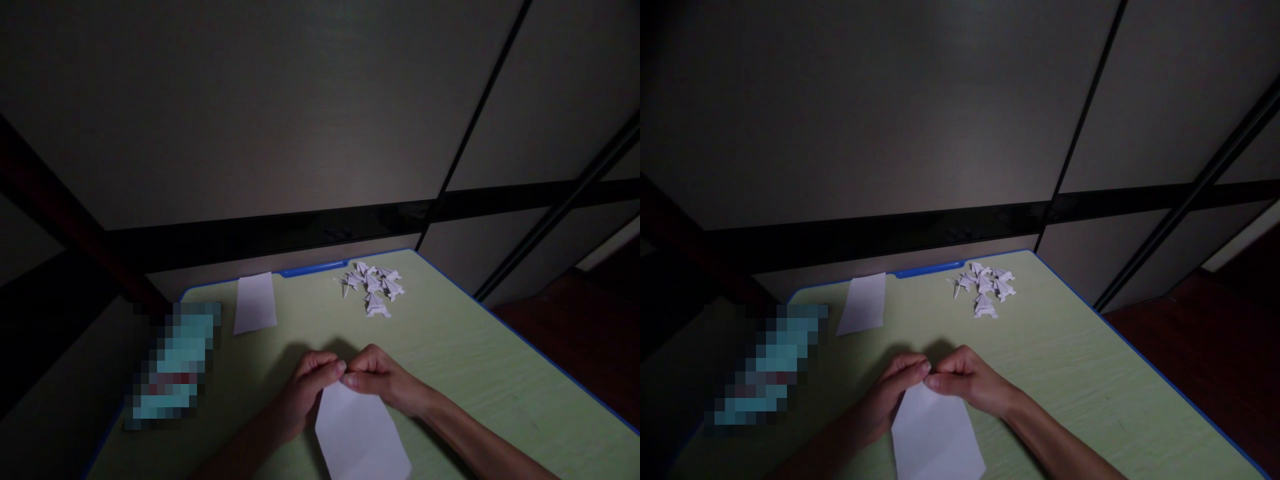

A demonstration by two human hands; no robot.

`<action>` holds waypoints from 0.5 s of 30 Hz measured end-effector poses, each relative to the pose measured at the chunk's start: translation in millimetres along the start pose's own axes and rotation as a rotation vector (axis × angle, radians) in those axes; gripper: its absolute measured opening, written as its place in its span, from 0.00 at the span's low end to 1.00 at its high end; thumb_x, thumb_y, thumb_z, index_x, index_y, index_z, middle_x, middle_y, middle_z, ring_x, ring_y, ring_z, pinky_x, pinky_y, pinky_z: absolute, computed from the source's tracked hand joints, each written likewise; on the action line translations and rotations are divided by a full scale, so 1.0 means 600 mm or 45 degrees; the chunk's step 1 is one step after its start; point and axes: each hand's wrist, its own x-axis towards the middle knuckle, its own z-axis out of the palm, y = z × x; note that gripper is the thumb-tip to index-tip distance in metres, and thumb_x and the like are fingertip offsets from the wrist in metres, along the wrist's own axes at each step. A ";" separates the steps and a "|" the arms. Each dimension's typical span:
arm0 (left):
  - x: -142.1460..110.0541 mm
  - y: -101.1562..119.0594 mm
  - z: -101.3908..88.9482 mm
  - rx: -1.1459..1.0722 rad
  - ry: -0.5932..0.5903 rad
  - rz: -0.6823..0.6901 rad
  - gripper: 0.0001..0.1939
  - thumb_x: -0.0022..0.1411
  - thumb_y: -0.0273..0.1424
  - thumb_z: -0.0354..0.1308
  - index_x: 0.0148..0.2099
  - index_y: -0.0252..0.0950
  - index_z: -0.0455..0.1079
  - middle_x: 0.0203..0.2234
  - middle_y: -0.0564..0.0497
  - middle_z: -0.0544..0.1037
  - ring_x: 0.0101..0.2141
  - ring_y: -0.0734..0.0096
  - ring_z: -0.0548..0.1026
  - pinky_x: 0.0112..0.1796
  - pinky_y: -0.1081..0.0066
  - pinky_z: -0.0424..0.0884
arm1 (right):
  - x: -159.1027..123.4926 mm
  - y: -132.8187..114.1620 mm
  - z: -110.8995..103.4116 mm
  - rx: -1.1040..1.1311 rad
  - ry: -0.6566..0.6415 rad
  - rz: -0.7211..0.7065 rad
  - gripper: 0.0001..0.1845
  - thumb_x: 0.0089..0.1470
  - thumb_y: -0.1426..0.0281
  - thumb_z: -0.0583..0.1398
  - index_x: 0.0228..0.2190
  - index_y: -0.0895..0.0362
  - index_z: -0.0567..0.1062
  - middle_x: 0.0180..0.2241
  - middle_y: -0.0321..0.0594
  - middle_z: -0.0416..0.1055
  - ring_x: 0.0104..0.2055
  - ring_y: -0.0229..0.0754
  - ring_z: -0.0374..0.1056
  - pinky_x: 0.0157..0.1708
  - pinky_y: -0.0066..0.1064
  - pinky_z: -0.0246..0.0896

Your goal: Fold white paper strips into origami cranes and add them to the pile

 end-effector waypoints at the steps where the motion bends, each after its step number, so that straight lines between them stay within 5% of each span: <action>1: 0.000 0.001 0.001 -0.011 0.024 -0.007 0.16 0.30 0.36 0.62 0.19 0.32 0.61 0.09 0.60 0.62 0.14 0.82 0.58 0.16 0.79 0.51 | 0.001 0.002 0.000 0.010 0.006 -0.007 0.23 0.43 0.64 0.56 0.09 0.59 0.52 0.11 0.26 0.45 0.13 0.24 0.39 0.12 0.22 0.31; 12: 0.003 0.009 -0.003 -0.154 0.041 -0.029 0.14 0.30 0.34 0.63 0.16 0.33 0.61 0.08 0.60 0.63 0.13 0.81 0.59 0.16 0.78 0.53 | 0.003 0.011 0.005 0.426 0.065 -0.009 0.21 0.38 0.63 0.59 0.09 0.61 0.57 0.09 0.26 0.50 0.11 0.24 0.43 0.11 0.20 0.35; 15: 0.000 0.009 -0.002 -0.197 -0.067 -0.067 0.14 0.31 0.33 0.63 0.14 0.33 0.58 0.06 0.60 0.61 0.12 0.82 0.57 0.15 0.78 0.51 | 0.004 0.011 0.013 0.560 0.064 0.011 0.20 0.36 0.64 0.61 0.08 0.61 0.58 0.08 0.27 0.53 0.10 0.24 0.45 0.10 0.19 0.38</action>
